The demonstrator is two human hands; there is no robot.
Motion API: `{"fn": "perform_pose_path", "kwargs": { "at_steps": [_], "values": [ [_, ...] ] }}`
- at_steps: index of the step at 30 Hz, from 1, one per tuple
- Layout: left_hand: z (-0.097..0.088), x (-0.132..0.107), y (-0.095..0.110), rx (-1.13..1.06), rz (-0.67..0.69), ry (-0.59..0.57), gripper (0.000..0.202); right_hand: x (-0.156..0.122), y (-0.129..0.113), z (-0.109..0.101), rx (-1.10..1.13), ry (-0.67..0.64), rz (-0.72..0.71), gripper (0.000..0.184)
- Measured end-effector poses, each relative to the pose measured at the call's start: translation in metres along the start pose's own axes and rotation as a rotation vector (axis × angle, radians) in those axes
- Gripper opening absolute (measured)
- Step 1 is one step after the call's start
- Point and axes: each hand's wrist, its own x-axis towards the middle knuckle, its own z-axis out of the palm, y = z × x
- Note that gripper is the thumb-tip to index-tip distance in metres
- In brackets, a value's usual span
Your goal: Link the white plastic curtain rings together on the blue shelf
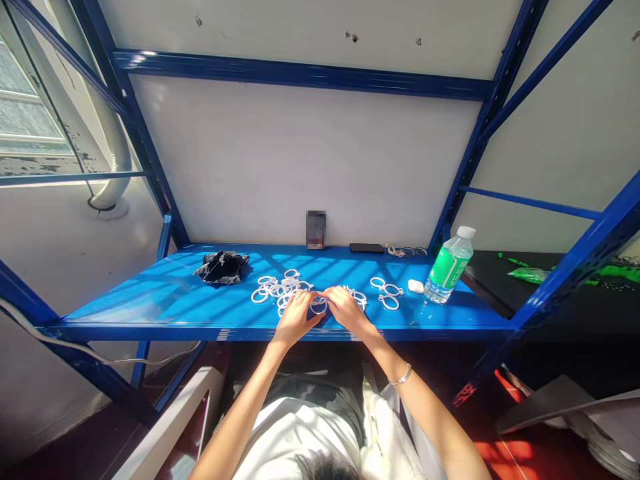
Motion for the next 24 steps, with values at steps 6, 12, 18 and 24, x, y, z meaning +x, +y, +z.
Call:
{"fn": "perform_pose_path", "kwargs": {
  "at_steps": [6, 12, 18, 24],
  "values": [
    [0.006, -0.003, -0.003, 0.008, -0.016, 0.039, 0.037, 0.000, -0.002, -0.001, -0.001, 0.053, -0.027, 0.028],
    [0.005, -0.003, -0.004, -0.028, -0.012, 0.008, 0.035, -0.001, -0.004, -0.002, -0.016, 0.059, -0.009, 0.025],
    [0.001, -0.002, -0.003, -0.042, -0.026, 0.003, 0.032, -0.001, -0.004, -0.002, -0.010, 0.048, 0.022, 0.022],
    [-0.004, -0.001, 0.000, -0.054, -0.048, -0.015, 0.030, -0.003, -0.005, -0.003, 0.018, 0.055, 0.023, 0.019]
  ]
}}
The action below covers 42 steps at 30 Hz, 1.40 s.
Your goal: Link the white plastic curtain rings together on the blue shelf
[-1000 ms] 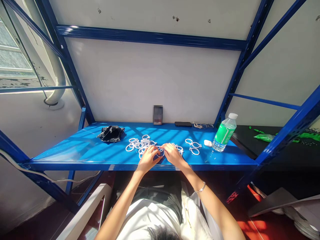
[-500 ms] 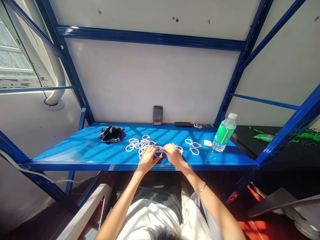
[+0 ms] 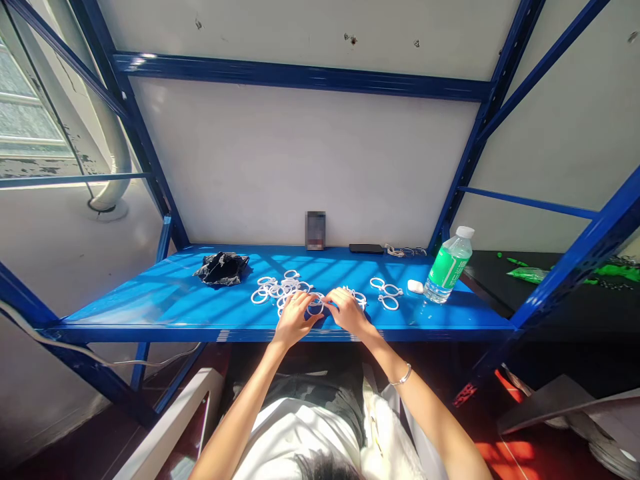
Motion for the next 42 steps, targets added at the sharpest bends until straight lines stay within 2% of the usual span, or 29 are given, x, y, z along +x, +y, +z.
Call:
{"fn": "perform_pose_path", "kwargs": {
  "at_steps": [13, 16, 19, 23, 26, 29, 34, 42],
  "values": [
    [-0.001, 0.001, 0.002, 0.012, -0.013, 0.006, 0.028, 0.000, -0.001, 0.000, 0.041, 0.008, -0.019, 0.020],
    [0.001, 0.001, 0.001, 0.024, -0.016, 0.033, 0.030, 0.003, -0.005, -0.002, -0.032, 0.002, 0.021, 0.018],
    [0.004, 0.000, 0.000, 0.065, -0.022, 0.080, 0.034, 0.004, -0.007, -0.003, -0.145, 0.061, 0.137, 0.020],
    [0.008, -0.002, -0.002, 0.095, -0.017, 0.136, 0.037, 0.003, -0.001, -0.001, -0.264, 0.134, 0.377, 0.027],
    [0.009, -0.002, -0.003, 0.106, -0.010, 0.164, 0.040, -0.001, 0.005, 0.003, -0.326, 0.092, 0.502, 0.036],
    [0.010, -0.002, -0.003, 0.113, -0.010, 0.180, 0.042, -0.004, 0.010, 0.007, -0.355, 0.011, 0.555, 0.044],
    [0.010, -0.001, -0.003, 0.118, -0.056, 0.175, 0.042, -0.006, 0.013, 0.007, -0.352, -0.061, 0.559, 0.045],
    [0.013, -0.001, -0.005, 0.143, -0.067, 0.204, 0.042, -0.003, 0.011, 0.005, -0.241, -0.076, 0.446, 0.039]
  ]
}}
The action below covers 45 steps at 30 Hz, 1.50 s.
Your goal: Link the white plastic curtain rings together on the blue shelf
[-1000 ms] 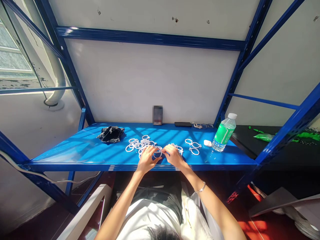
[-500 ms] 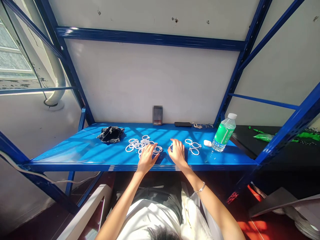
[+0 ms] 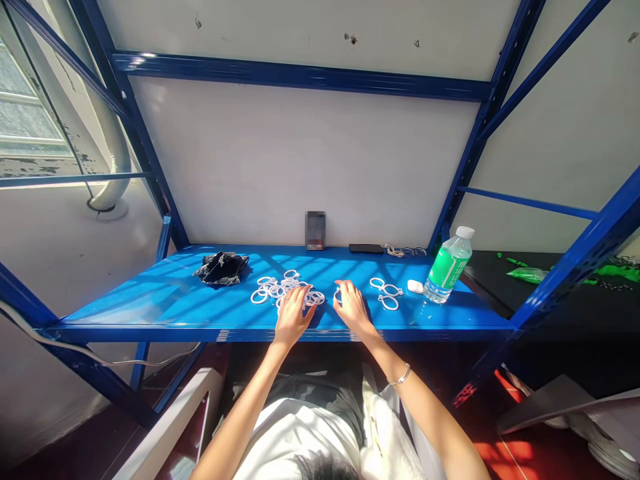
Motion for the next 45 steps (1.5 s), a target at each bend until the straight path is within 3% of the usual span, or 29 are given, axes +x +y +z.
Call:
{"fn": "perform_pose_path", "kwargs": {
  "at_steps": [9, 16, 23, 39, 45],
  "values": [
    [-0.005, 0.001, 0.003, -0.003, 0.044, -0.010, 0.035, 0.000, -0.008, -0.007, 0.086, -0.032, -0.049, 0.029],
    [-0.012, 0.003, 0.006, -0.014, 0.138, -0.088, 0.035, -0.001, -0.010, -0.009, 0.260, -0.066, -0.294, 0.027],
    [-0.012, 0.002, 0.005, -0.029, 0.166, -0.081, 0.024, -0.003, -0.011, -0.011, 0.379, -0.056, -0.390, 0.036],
    [-0.013, 0.004, 0.007, -0.018, 0.141, -0.163, 0.009, -0.006, -0.019, -0.017, 0.376, -0.112, -0.417, 0.035],
    [-0.011, 0.003, 0.006, -0.019, 0.144, -0.146, 0.007, -0.005, -0.019, -0.015, 0.207, -0.007, -0.311, 0.031]
  ]
}}
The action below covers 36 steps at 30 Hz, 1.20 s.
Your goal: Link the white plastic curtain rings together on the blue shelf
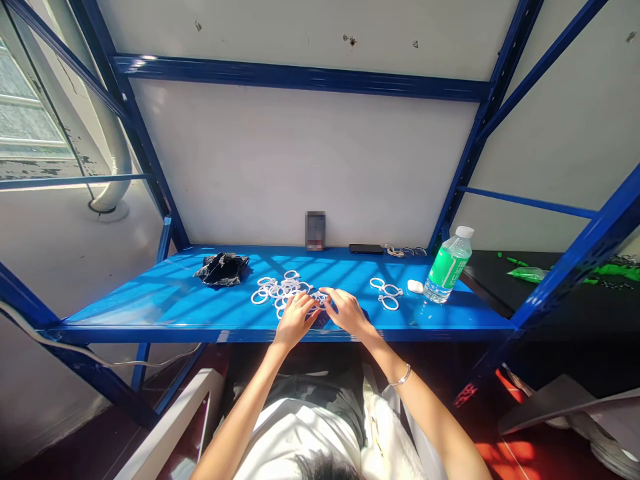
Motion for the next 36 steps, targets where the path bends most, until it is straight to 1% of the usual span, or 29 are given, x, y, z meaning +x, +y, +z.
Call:
{"fn": "perform_pose_path", "kwargs": {
  "at_steps": [2, 4, 9, 12, 16, 20, 24, 29, 33, 36],
  "values": [
    [0.000, 0.000, 0.000, -0.002, 0.011, 0.009, 0.007, 0.001, 0.001, 0.000, -0.027, 0.026, 0.031, 0.032],
    [0.000, 0.000, 0.000, -0.003, 0.014, 0.017, 0.008, 0.001, 0.002, 0.001, -0.032, 0.020, 0.041, 0.033],
    [-0.002, 0.000, 0.001, -0.006, 0.007, 0.038, 0.011, 0.002, 0.007, 0.004, -0.023, -0.056, -0.049, 0.035],
    [-0.004, 0.001, 0.003, -0.010, 0.019, 0.051, 0.014, 0.003, 0.009, 0.005, 0.007, -0.028, -0.067, 0.030],
    [-0.007, 0.002, 0.003, -0.020, 0.021, 0.027, 0.016, 0.004, 0.007, 0.003, 0.096, 0.025, -0.072, 0.027],
    [-0.004, 0.001, 0.001, -0.009, 0.026, 0.026, 0.017, 0.004, 0.003, -0.001, 0.114, 0.042, -0.081, 0.023],
    [-0.001, -0.001, 0.000, 0.012, 0.030, 0.069, 0.024, 0.002, -0.001, -0.004, 0.081, -0.009, -0.137, 0.022],
    [-0.002, 0.000, 0.001, -0.025, -0.027, 0.025, 0.025, 0.000, -0.003, -0.006, 0.086, -0.034, -0.155, 0.022],
    [-0.002, 0.000, 0.001, -0.044, -0.036, 0.032, 0.024, 0.000, -0.003, -0.006, 0.093, -0.051, -0.169, 0.013],
    [-0.001, -0.001, 0.000, -0.048, -0.032, 0.035, 0.024, 0.000, -0.003, -0.006, 0.107, -0.087, -0.178, 0.013]
  ]
}}
